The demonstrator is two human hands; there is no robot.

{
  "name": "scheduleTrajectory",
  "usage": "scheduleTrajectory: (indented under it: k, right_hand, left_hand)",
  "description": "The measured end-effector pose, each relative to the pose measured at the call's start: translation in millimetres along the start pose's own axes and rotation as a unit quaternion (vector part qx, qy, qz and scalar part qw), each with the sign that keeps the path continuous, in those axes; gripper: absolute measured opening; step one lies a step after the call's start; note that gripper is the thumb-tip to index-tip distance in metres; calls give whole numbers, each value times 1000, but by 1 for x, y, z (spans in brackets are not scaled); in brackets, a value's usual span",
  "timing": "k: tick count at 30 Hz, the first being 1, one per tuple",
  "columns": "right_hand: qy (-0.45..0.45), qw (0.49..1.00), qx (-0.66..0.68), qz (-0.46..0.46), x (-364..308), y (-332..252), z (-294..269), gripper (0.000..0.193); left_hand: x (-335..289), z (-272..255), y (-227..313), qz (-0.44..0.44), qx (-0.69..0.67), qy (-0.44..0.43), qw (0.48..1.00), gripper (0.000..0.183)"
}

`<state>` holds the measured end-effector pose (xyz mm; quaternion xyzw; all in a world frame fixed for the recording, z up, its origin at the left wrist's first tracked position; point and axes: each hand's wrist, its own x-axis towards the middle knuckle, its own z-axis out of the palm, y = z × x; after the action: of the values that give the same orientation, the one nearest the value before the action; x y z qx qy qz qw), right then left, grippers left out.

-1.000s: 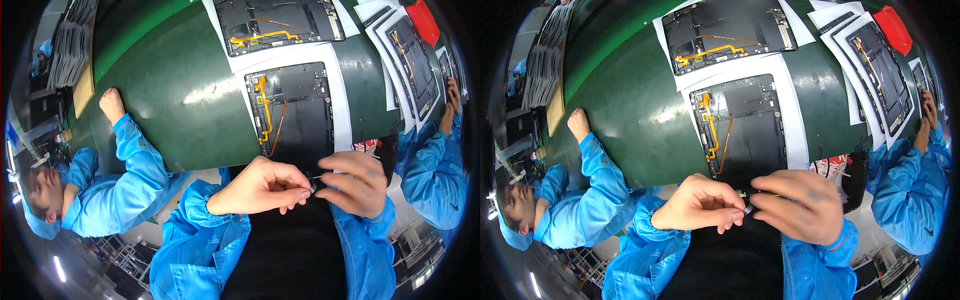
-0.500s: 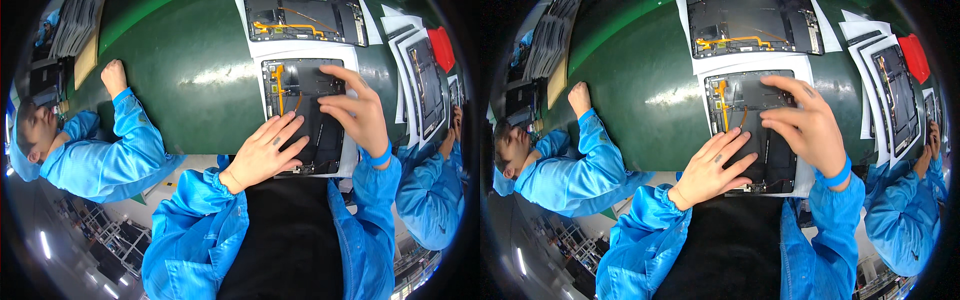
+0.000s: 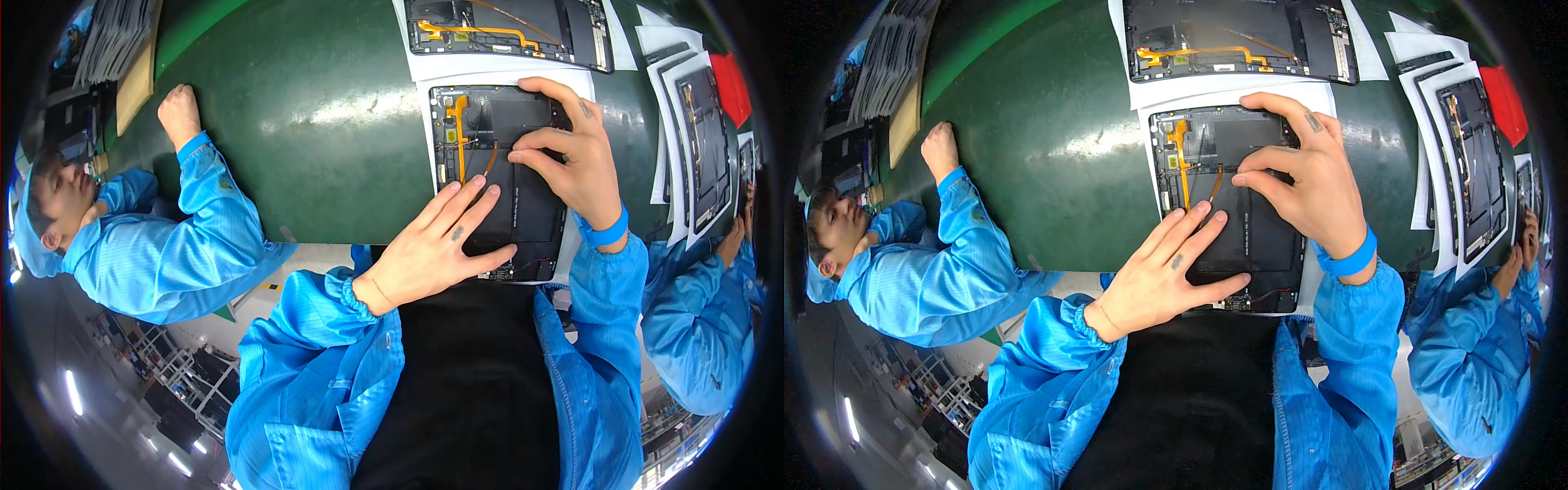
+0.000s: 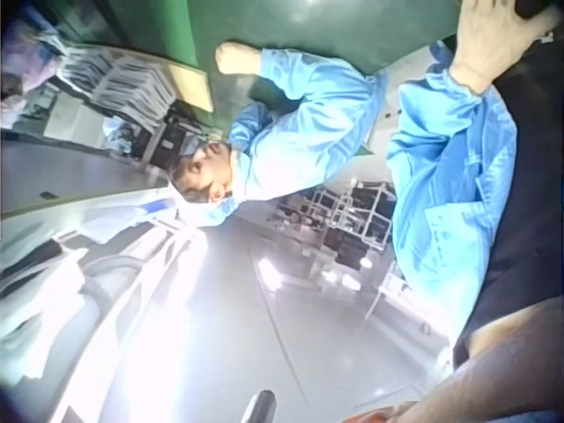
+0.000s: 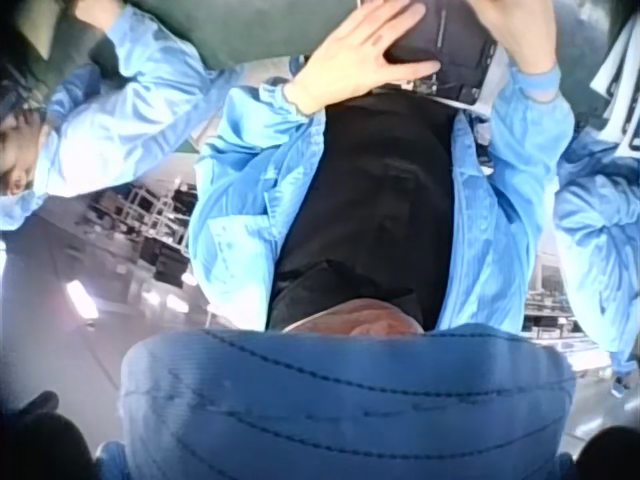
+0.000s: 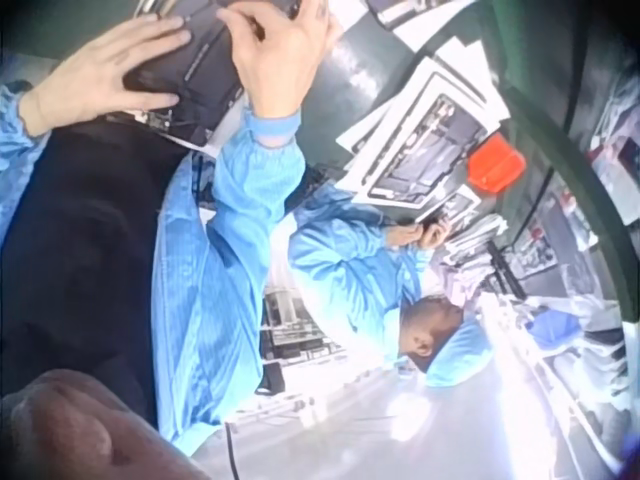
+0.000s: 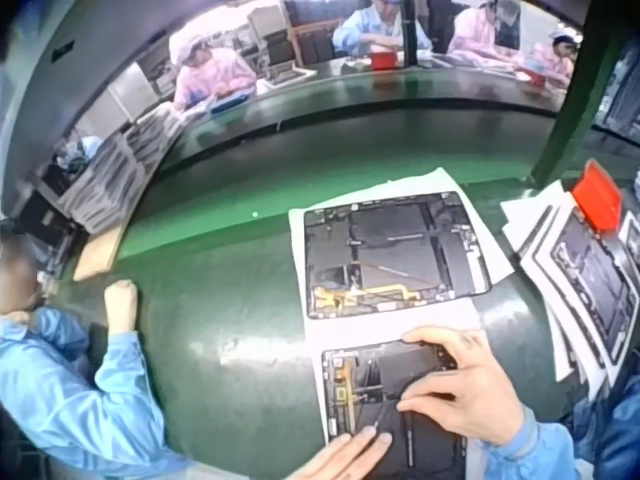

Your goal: Assemble electronic components and ribbon cables inside a tablet chassis at an industrial workbench.

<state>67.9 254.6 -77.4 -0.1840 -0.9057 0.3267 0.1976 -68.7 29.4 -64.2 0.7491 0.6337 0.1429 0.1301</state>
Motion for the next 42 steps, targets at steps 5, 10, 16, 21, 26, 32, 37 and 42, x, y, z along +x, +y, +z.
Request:
scheduleTrajectory:
  k: [5,10,16,21,26,32,37,42]
  right_hand:
    - [10,1000,1,3,-1,0,2,13]
    - [13,1000,6,5,0,0,1,13]
    - [15,1000,9,1,-1,2,2,13]
    - [14,1000,10,-1,-2,3,3,14]
    - [10,1000,8,2,-2,4,2,14]
    - [12,1000,8,-1,-2,4,3,13]
    - [15,1000,5,-4,-2,4,3,13]
    - [13,1000,7,-4,-2,5,3,13]
  left_hand:
    - [0,-1,3,-2,9,-9,1000,53]
    - [2,-1,2,0,16,-14,1000,53]
    - [1,1,2,1,23,-18,1000,52]
    - [0,3,2,-2,25,-20,999,52]
    - [1,2,1,-5,14,-11,1000,50]
    - [0,6,0,-13,-3,3,1000,46]
    - [1,8,-3,1,18,13,1000,46]
    - [5,9,-5,4,18,30,999,49]
